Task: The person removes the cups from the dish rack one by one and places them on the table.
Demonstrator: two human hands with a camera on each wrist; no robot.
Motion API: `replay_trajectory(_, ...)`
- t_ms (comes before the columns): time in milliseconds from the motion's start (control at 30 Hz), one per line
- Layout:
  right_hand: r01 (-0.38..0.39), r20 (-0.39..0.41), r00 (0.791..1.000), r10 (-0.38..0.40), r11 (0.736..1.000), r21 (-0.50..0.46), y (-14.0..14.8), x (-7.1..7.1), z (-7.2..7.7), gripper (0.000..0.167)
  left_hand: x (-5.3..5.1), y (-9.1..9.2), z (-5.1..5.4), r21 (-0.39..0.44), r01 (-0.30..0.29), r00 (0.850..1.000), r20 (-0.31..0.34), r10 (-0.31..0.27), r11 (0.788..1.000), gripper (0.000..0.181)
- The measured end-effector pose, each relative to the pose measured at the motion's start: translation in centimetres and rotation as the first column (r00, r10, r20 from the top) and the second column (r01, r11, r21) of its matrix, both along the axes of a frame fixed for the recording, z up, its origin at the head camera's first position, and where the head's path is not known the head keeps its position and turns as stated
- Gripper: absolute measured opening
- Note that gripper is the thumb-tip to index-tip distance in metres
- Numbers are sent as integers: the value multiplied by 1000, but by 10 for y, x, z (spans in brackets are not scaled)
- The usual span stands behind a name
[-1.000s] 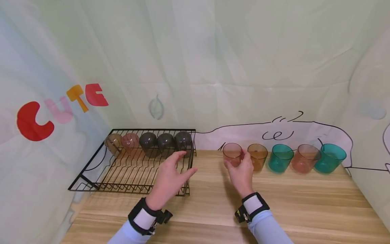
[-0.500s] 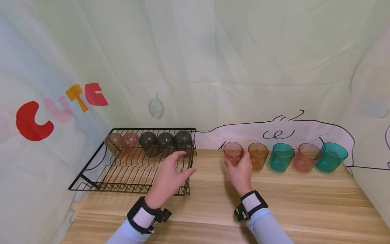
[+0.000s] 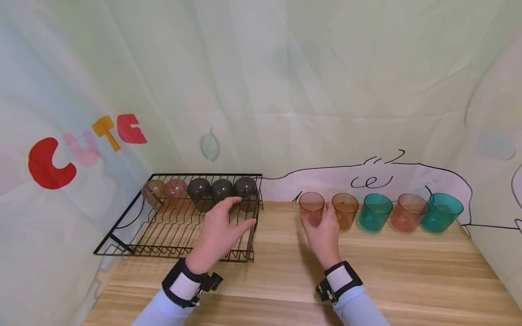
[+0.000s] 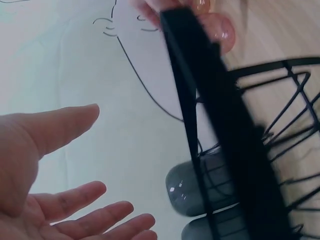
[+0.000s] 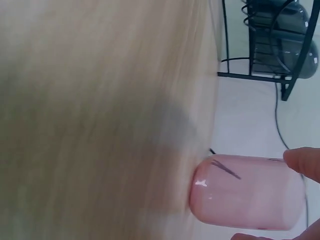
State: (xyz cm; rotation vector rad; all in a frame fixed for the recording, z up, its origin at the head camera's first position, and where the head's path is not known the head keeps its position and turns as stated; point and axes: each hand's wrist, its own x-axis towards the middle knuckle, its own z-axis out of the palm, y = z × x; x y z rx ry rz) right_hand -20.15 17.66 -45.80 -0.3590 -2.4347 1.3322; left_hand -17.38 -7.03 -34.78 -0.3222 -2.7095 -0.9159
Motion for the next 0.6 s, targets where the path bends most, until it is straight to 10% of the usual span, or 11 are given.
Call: replay_trajectory(600,-251,-35,964,265,942,224,-16,44,57,76,-23,-12,7,-150,1,995,-98,-16,989,75)
